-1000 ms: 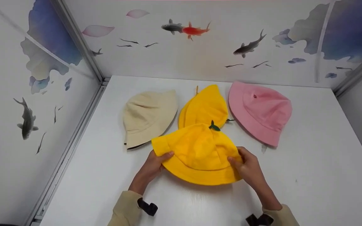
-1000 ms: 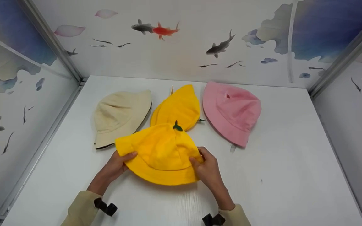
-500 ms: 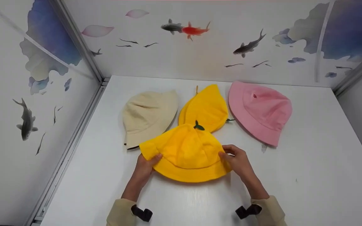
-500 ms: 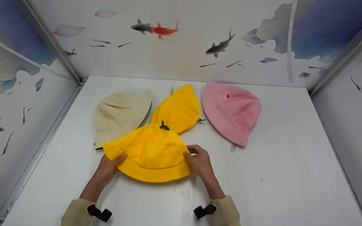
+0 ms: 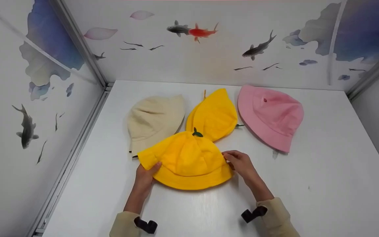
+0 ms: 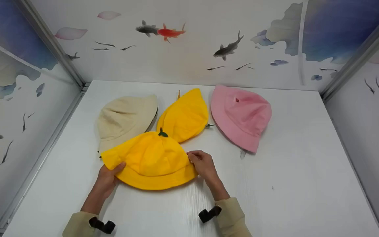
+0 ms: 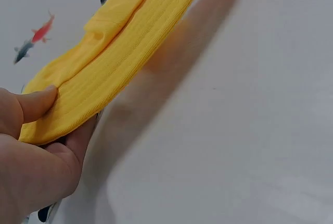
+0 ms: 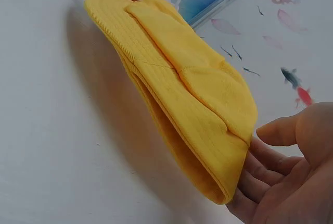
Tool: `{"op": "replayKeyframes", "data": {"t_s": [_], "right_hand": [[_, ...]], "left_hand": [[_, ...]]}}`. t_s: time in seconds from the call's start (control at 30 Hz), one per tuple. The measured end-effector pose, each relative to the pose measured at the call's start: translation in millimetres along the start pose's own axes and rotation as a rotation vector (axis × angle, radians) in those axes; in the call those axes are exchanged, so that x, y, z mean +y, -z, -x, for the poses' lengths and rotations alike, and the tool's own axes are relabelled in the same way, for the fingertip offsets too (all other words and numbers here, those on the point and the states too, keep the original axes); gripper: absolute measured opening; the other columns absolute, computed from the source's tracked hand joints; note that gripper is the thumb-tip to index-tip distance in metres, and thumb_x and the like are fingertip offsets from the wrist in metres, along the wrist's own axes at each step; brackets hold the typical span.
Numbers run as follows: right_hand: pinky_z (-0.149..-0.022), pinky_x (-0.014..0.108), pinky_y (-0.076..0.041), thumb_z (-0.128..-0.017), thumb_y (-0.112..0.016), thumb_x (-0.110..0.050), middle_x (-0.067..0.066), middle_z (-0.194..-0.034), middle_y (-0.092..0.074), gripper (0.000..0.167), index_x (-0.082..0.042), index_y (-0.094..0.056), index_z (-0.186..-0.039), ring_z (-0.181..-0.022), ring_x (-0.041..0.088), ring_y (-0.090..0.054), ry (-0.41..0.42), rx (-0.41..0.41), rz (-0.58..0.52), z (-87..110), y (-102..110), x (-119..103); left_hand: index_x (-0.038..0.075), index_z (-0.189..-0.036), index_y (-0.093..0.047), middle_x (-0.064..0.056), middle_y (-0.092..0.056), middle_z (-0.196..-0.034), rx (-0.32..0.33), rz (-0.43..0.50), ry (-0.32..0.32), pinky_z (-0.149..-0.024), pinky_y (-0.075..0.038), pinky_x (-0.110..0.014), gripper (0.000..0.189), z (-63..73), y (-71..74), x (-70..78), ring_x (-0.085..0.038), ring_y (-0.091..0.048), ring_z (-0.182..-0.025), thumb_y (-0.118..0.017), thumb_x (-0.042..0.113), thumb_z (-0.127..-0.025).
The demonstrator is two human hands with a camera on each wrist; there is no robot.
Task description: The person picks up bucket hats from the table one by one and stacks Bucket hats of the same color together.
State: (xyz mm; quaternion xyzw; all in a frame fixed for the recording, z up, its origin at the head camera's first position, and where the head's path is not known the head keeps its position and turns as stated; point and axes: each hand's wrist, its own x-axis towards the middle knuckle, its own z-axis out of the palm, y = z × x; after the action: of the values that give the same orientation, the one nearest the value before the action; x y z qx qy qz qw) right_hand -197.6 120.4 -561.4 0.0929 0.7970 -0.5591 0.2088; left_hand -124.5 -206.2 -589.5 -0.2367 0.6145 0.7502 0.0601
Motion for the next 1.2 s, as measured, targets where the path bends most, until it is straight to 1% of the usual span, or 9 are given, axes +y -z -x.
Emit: {"op": "replayKeyframes", "data": {"t_s": [0.2,0.37,0.57,0.73,0.87,1.0,1.1,1.2], "right_hand": [[-0.081,0.025,-0.057,-0.104,-0.054,-0.032,0.013,-0.12,-0.069,0.036,-0.008,-0.065,-0.128,-0.086,0.015,-0.065,-0.023,-0.047,-0.037,-11.7,-5.6,-3.8],[-0.082,0.027,-0.058,-0.104,-0.052,-0.033,0.015,-0.119,-0.07,0.039,-0.006,-0.062,-0.131,-0.086,0.015,-0.067,-0.049,-0.078,-0.04,-21.1,-9.2,-7.4],[-0.084,0.029,-0.059,-0.104,-0.052,-0.039,0.013,-0.121,-0.071,0.047,-0.007,-0.055,-0.138,-0.088,0.015,-0.071,-0.064,-0.12,-0.046,-30.2,-14.3,-8.7],[-0.084,0.03,-0.06,-0.103,-0.052,-0.044,0.014,-0.126,-0.069,0.056,-0.006,-0.049,-0.144,-0.09,0.016,-0.071,-0.065,-0.151,-0.054,-35.1,-14.4,-7.9],[-0.084,0.032,-0.061,-0.102,-0.053,-0.044,0.016,-0.13,-0.067,0.058,-0.003,-0.047,-0.143,-0.092,0.019,-0.074,-0.091,-0.143,-0.11,-39.6,-11.4,-9.5],[-0.082,0.032,-0.061,-0.102,-0.053,-0.045,0.017,-0.129,-0.067,0.062,0.0,-0.045,-0.144,-0.091,0.019,-0.075,-0.125,-0.126,-0.134,-46.8,-8.4,-14.8],[-0.078,0.03,-0.061,-0.101,-0.055,-0.047,0.015,-0.125,-0.07,0.063,0.0,-0.046,-0.142,-0.087,0.018,-0.075,-0.173,-0.108,-0.145,-52.7,-7.0,-21.6],[-0.074,0.03,-0.062,-0.099,-0.057,-0.049,0.012,-0.116,-0.074,0.061,-0.002,-0.051,-0.137,-0.082,0.018,-0.076,-0.228,-0.09,-0.152,-58.6,-6.0,-28.7]], "left_hand": [[0.014,-0.149,-0.037,-0.009,-0.051,-0.142,0.072,0.007,0.008,-0.107,-0.05,-0.037,0.064,-3.6,7.1,-0.5,-0.023,-0.056,-0.122,-0.069,0.027,-0.095],[0.016,-0.152,-0.036,-0.008,-0.05,-0.145,0.107,0.003,0.039,-0.109,-0.048,-0.04,0.065,-7.2,12.7,-0.4,-0.024,-0.054,-0.124,-0.067,0.031,-0.096],[0.015,-0.153,-0.035,-0.008,-0.049,-0.148,0.123,-0.002,0.048,-0.111,-0.047,-0.043,0.06,-7.3,20.1,-1.0,-0.025,-0.053,-0.127,-0.06,0.028,-0.101],[0.016,-0.153,-0.034,-0.007,-0.049,-0.147,0.115,-0.011,0.051,-0.11,-0.047,-0.042,0.058,-7.1,24.2,-2.6,-0.024,-0.053,-0.126,-0.059,0.027,-0.102],[0.016,-0.154,-0.033,-0.008,-0.049,-0.147,0.115,-0.034,0.059,-0.108,-0.049,-0.041,0.059,-6.1,25.7,-2.0,-0.024,-0.053,-0.124,-0.058,0.028,-0.102],[0.016,-0.153,-0.035,-0.008,-0.05,-0.147,0.128,-0.05,0.069,-0.105,-0.051,-0.038,0.056,-5.3,26.4,-1.1,-0.023,-0.054,-0.122,-0.057,0.028,-0.103],[0.014,-0.153,-0.035,-0.009,-0.05,-0.146,0.129,-0.051,0.065,-0.106,-0.051,-0.038,0.057,-5.7,26.7,-2.1,-0.023,-0.054,-0.122,-0.058,0.027,-0.102],[0.014,-0.153,-0.035,-0.009,-0.049,-0.147,0.126,-0.044,0.066,-0.109,-0.048,-0.041,0.058,-6.4,26.2,-3.6,-0.024,-0.053,-0.124,-0.059,0.028,-0.102]]}}
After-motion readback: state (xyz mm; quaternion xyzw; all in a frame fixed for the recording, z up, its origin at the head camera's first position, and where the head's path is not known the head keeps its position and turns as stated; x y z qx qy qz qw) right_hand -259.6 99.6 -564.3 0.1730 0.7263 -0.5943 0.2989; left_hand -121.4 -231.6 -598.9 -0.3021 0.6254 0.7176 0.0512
